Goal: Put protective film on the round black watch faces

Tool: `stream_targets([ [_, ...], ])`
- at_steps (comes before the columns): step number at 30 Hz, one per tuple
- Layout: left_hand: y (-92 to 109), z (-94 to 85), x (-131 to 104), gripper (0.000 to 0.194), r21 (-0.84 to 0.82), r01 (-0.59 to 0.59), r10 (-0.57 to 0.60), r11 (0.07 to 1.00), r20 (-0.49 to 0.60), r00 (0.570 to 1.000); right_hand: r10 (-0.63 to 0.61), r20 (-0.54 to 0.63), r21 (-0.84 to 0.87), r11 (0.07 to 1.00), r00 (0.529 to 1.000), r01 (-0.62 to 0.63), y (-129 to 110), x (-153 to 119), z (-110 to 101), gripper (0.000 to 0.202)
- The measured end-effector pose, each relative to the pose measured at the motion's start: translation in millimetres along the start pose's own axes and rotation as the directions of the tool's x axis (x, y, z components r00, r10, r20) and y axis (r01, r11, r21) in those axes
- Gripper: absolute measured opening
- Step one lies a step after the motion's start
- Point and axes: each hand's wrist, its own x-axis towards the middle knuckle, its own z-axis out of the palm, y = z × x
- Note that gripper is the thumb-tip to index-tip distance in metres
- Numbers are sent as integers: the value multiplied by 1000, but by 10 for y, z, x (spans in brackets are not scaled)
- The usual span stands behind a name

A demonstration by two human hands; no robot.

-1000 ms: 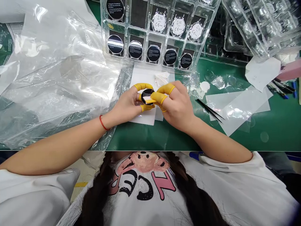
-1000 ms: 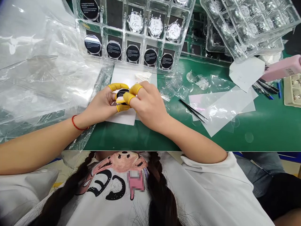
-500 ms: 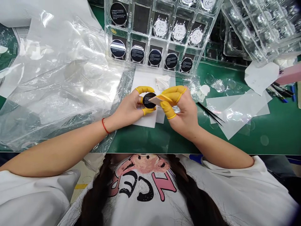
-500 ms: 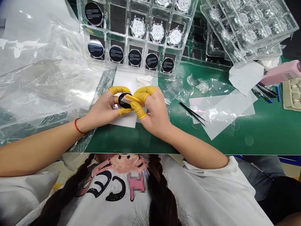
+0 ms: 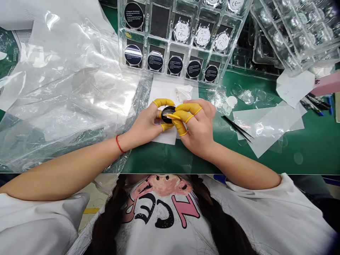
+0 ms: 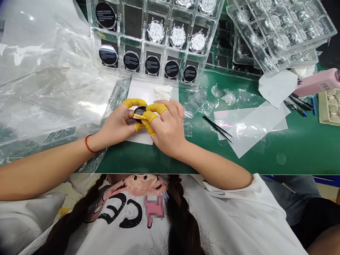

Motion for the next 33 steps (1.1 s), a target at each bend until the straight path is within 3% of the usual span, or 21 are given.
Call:
stream_targets([
  [9, -152, -27, 18, 60, -31, -50, 50, 998, 9, 999, 62, 46, 49, 997, 997, -64, 208, 64, 160, 15],
  [15, -92, -35, 26, 60, -51, -26, 29, 998, 47, 998, 238, 249, 153, 948, 939, -280, 218, 199, 12, 19],
  [17, -59, -30, 19, 58, -75, 24, -19, 997, 62, 998, 297, 248, 240, 903, 922, -355, 364, 196, -112, 22],
  [20, -23, -23, 7, 59, -101, 71, -64, 992, 72, 995, 424, 209, 328, 819, 881, -472, 765, 52, -250, 31],
  [22, -5, -20, 3, 61, -106, 80, -74, 991, 65, 995, 482, 241, 231, 814, 842, -532, 1024, -88, -260, 33],
  [24, 11, -18, 2, 60, -110, 88, -81, 990, 66, 995, 513, 238, 64, 839, 825, -541, 1132, -183, -213, 34],
  [26, 21, -14, 1, 59, -102, 80, -73, 992, 74, 995, 491, 208, 27, 862, 846, -506, 1025, -179, -148, 36],
  [29, 19, -9, 0, 64, -108, 36, -28, 993, 72, 997, 342, 329, 289, 851, 880, -438, 600, 32, -72, 36],
  [31, 15, -9, 1, 71, -149, 18, -10, 989, 55, 998, 244, 484, 439, 762, 840, -475, 346, 283, -40, 35],
  [33, 14, -13, 4, 76, -186, 40, -29, 982, 59, 998, 227, 554, 481, 698, 801, -530, 251, 605, 4, 35],
])
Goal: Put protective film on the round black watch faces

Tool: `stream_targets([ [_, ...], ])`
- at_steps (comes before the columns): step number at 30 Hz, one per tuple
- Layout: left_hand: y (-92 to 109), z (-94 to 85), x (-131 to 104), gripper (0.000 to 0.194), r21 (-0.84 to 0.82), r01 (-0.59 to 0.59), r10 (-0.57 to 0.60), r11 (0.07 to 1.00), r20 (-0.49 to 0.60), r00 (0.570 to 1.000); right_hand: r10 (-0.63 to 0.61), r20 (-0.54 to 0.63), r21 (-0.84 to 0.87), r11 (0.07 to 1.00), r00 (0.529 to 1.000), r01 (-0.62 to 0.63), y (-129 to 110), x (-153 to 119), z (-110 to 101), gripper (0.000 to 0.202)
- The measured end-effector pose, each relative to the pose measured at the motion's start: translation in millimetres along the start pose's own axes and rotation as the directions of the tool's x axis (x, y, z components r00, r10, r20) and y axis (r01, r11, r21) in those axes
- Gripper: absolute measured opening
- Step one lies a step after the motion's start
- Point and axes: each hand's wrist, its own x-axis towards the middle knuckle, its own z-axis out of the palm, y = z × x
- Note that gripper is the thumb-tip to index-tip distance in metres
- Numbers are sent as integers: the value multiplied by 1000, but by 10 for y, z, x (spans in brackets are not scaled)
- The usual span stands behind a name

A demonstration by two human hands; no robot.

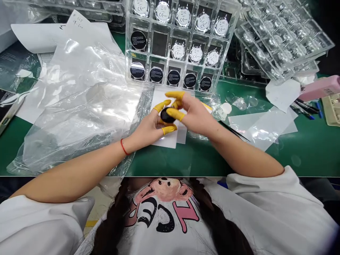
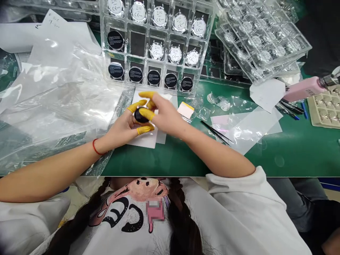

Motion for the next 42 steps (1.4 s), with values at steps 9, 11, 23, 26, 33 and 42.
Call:
stream_targets([
  [9, -44, -34, 6, 62, -21, -1, 2, 1000, 36, 999, -51, -303, -436, 895, 951, -91, 100, 1655, -264, 13],
  [11, -37, -38, -6, 60, -12, 4, -3, 1000, 43, 999, 31, -272, -492, 855, 962, -167, 104, 1723, -269, 21],
  [23, 15, -40, -19, 52, 43, 9, -10, 999, 29, 1000, 230, -125, -767, 595, 965, -241, 39, 1473, -574, 47],
  [26, 24, -42, -34, 51, 8, -7, 7, 1000, 14, 1000, 109, -195, -780, 585, 975, -221, -71, 1247, -591, 26],
  [33, 37, -48, -37, 68, -220, -59, 72, 974, 52, 996, -237, 59, -90, 966, 970, 241, -49, 40, -364, 12],
  [42, -42, 18, -14, 87, -11, -51, 52, 999, 103, 993, 77, 101, 276, 956, 992, -103, 220, -264, -71, 25],
])
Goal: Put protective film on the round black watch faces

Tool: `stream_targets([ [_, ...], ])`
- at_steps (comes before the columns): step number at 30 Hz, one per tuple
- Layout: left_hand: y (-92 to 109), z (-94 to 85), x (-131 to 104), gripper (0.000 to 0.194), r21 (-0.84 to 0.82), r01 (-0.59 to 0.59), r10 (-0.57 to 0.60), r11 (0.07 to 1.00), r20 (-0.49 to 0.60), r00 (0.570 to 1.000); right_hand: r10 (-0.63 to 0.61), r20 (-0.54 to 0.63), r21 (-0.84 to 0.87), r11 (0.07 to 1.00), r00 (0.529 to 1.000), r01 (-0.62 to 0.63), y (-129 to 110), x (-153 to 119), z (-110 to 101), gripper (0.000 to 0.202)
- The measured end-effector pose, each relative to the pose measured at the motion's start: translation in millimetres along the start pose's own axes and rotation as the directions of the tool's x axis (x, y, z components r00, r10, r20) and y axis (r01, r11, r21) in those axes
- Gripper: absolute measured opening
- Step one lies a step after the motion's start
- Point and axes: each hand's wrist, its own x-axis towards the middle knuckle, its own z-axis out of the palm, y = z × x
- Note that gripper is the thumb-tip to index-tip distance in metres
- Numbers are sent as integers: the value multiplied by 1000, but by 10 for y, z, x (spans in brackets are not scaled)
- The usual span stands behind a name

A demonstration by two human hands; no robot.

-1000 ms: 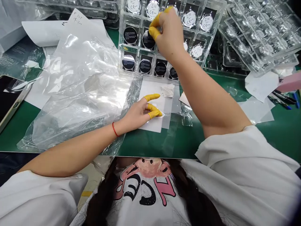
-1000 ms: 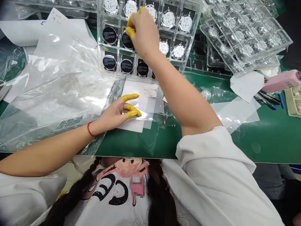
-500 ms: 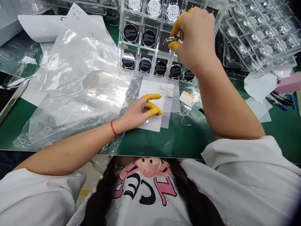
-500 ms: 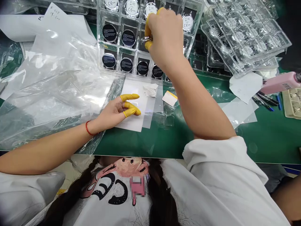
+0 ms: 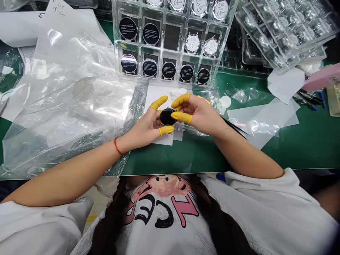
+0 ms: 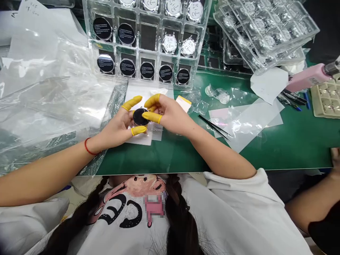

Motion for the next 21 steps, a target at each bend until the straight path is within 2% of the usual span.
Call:
stream_targets([
  [2, -11, -9, -4, 89, 48, -17, 16, 999, 12, 1000, -57, -9, -199, 978, 998, 54, -45, -26, 31, 18],
  [3, -13, -13, -6, 88, 63, -22, 21, 998, 25, 999, -109, -15, -328, 940, 994, 98, -71, -50, 52, 14],
  [5, -11, -16, -12, 81, 91, -30, 25, 995, 49, 998, -220, -3, -559, 809, 975, 181, -112, -105, 100, 12],
  [7, -9, -9, -18, 71, 133, -45, 38, 990, 57, 998, -290, 33, -699, 677, 956, 230, -124, -154, 156, 14],
  [9, -11, 1, -24, 64, 168, -57, 48, 984, 54, 997, -316, 66, -772, 585, 947, 249, -120, -185, 222, 17],
  [12, -15, 9, -27, 60, 187, -62, 54, 980, 44, 998, -410, 79, -808, 507, 909, 299, -149, -209, 302, 21],
  [14, -8, 7, -26, 56, 201, -72, 66, 977, 36, 997, -506, 97, -770, 508, 857, 387, -198, -218, 260, 22],
  [16, 13, 2, -28, 52, 186, -75, 72, 980, 21, 997, -547, 36, -723, 564, 837, 399, -218, -221, 69, 18],
  [17, 27, 0, -30, 52, 164, -61, 60, 985, 11, 998, -519, -49, -712, 617, 853, 335, -196, -217, -87, 18],
  [18, 43, -1, -34, 52, 135, -43, 43, 990, 2, 999, -446, -171, -710, 674, 879, 203, -147, -208, -272, 20],
  [19, 58, -2, -39, 52, 104, -22, 22, 994, -5, 1000, -341, -335, -690, 724, 878, 19, -73, -197, -471, 24],
  [20, 71, -2, -45, 52, 76, -1, 2, 997, -8, 1000, -175, -464, -650, 733, 868, -200, 19, -182, -666, 25],
  [21, 79, -2, -51, 52, 55, 13, -12, 998, -10, 1000, 3, -546, -621, 670, 838, -407, 117, -166, -835, 25],
])
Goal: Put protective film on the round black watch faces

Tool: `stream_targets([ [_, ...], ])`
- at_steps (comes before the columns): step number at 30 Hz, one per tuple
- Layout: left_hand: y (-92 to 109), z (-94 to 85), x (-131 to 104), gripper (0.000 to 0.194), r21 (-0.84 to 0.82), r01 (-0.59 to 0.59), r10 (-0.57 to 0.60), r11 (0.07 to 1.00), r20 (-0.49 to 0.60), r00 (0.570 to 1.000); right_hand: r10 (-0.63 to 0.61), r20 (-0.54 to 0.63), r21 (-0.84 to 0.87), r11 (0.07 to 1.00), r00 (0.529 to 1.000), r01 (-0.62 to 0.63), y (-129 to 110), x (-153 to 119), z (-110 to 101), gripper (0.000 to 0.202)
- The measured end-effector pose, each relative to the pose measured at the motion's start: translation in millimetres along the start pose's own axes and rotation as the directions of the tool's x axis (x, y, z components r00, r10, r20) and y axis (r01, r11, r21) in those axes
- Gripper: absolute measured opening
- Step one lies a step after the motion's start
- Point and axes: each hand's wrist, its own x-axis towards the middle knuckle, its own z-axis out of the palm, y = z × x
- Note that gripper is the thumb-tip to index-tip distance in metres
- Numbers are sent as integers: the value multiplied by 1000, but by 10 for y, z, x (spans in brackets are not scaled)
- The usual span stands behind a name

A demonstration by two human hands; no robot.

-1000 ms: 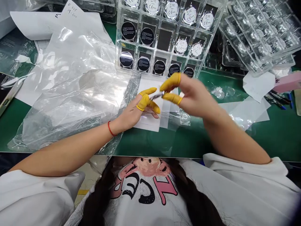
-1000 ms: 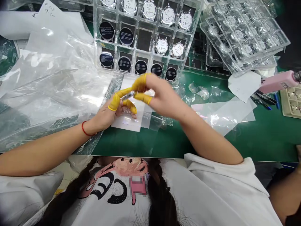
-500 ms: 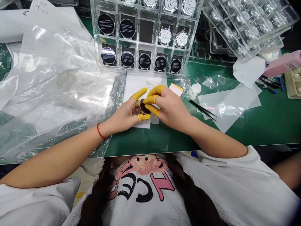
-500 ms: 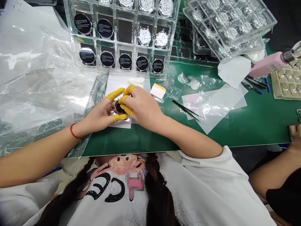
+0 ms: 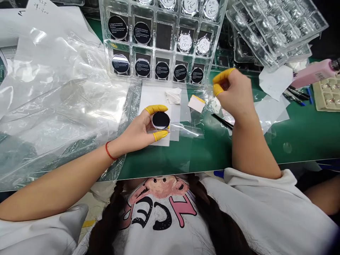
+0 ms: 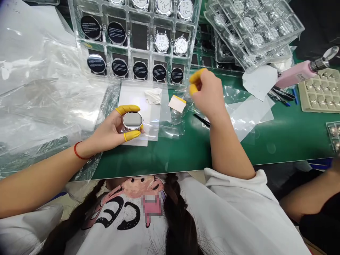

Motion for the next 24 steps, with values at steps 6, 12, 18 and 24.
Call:
stream_targets([
  [6, -12, 4, -13, 56, 21, 5, -5, 1000, -26, 1000, -171, -63, -79, 983, 983, 166, 49, 111, 320, 13],
  [12, 41, 23, 1, 53, -7, 92, -92, 996, -83, 992, -454, 161, 17, 889, 876, 458, -452, 56, 778, 20],
  [18, -8, 3, 10, 51, -9, 71, -71, 997, -45, 996, -664, -16, 160, 736, 748, 657, -647, -236, 561, 24],
  [24, 1, -23, 0, 55, 5, 41, -40, 999, -110, 993, -847, -180, 67, 496, 500, 866, -739, -531, 600, 16],
])
